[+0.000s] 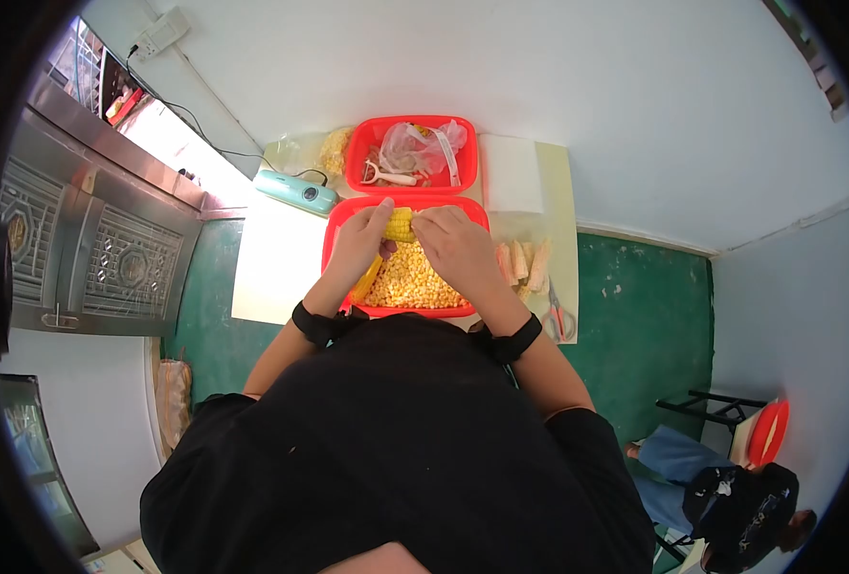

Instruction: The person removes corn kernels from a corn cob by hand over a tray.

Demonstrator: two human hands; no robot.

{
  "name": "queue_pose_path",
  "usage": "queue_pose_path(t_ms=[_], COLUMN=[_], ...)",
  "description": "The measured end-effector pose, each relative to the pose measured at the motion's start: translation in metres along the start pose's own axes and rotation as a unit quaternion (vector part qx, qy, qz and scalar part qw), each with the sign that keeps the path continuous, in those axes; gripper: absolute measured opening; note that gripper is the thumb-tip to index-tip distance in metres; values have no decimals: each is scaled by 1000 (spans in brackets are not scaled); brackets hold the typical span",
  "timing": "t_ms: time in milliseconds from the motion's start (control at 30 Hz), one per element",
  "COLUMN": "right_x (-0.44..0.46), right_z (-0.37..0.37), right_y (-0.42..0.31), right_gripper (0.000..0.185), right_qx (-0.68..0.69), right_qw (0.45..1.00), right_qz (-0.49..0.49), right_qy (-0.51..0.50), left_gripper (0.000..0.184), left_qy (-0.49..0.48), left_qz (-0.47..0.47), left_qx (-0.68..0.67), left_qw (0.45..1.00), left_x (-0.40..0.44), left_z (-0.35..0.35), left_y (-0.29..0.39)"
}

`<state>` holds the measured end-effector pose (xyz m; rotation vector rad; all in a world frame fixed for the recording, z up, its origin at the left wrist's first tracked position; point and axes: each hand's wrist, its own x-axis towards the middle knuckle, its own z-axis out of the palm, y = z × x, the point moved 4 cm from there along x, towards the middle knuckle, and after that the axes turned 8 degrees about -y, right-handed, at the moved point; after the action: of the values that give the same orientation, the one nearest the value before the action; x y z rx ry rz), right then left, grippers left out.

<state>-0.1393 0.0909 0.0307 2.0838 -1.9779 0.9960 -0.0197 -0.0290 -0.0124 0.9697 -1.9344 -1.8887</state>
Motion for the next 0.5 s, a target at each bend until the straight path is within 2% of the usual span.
queue_pose_path(t_ms=[167, 267, 333, 367, 500], right_x=[1, -2, -5, -8, -26], right_z=[0, -1, -7, -10, -5], right_y=[1, 14, 27, 33, 36], right_gripper=[12, 10, 13, 14, 25], right_qx=[3, 58, 82, 94, 105], right_qw=[999, 990, 984, 981, 986], right_qz=[38, 127, 144, 152, 124], right_qy=[21, 20, 60, 80, 24], left_gripper=[54, 55, 55, 55, 56], left_qy=[-8, 1, 7, 10, 7], left_qz=[-5, -10, -25, -33, -35], left_qx=[-10, 27, 4, -7, -99], left_qw=[1000, 1000, 1000, 999, 994], left_x=[-1, -1, -1, 0, 3], left_z=[5, 9, 6, 2, -8], left_y=[2, 0, -4, -6, -12])
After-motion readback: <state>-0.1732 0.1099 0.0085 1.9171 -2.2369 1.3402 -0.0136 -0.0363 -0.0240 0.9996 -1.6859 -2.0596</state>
